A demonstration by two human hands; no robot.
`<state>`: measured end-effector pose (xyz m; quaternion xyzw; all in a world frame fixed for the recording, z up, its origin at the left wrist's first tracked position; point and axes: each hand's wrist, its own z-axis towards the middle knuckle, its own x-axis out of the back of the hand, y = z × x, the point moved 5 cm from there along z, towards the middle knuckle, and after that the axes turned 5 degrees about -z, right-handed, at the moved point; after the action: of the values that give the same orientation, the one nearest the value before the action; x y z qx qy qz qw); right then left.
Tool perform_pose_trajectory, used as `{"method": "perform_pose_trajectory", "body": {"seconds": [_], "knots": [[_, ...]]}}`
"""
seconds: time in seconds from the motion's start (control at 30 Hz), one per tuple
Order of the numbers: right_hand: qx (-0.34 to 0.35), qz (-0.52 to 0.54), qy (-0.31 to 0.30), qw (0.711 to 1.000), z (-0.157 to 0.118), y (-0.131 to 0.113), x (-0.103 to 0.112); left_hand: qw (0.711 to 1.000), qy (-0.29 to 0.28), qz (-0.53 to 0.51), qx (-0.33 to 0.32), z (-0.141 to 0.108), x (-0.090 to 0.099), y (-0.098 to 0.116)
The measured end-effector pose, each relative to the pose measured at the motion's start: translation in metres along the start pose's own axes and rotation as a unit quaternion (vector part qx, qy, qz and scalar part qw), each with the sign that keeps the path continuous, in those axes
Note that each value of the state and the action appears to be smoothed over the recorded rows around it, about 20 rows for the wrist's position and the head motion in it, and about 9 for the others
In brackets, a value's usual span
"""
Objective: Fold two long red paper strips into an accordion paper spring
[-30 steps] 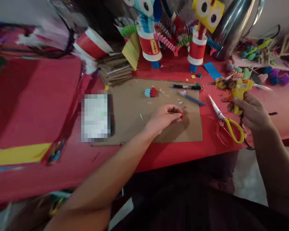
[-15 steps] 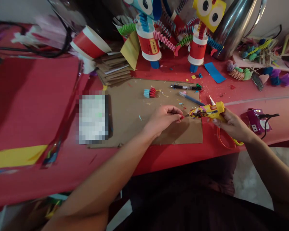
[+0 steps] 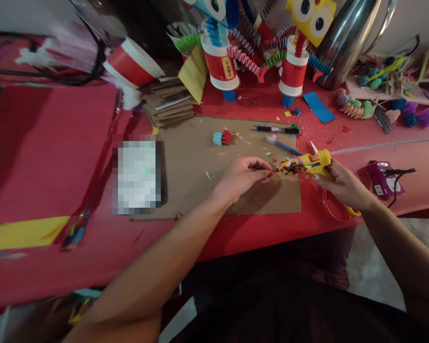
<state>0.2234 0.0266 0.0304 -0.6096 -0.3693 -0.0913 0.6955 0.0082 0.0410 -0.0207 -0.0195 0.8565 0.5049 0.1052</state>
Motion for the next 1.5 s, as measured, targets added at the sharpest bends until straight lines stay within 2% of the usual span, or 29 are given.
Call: {"method": "perform_pose_trajectory", "body": {"seconds": [0.33, 0.63, 1.5], "knots": [[-0.004, -0.012, -0.016, 1.0, -0.0009, 0.0025, -0.0014, 1.0, 0.0, 0.008, 0.005, -0.0007, -0.0005, 0.0011], [0.001, -0.02, -0.012, 1.0, 0.0005, -0.0026, -0.0002, 1.0, 0.005, 0.012, 0.006, -0.0018, 0.0, 0.0017], [0.001, -0.018, -0.015, 1.0, -0.0011, 0.0014, -0.0031, 1.0, 0.008, 0.009, 0.009, -0.0033, -0.0015, 0.0035]]}}
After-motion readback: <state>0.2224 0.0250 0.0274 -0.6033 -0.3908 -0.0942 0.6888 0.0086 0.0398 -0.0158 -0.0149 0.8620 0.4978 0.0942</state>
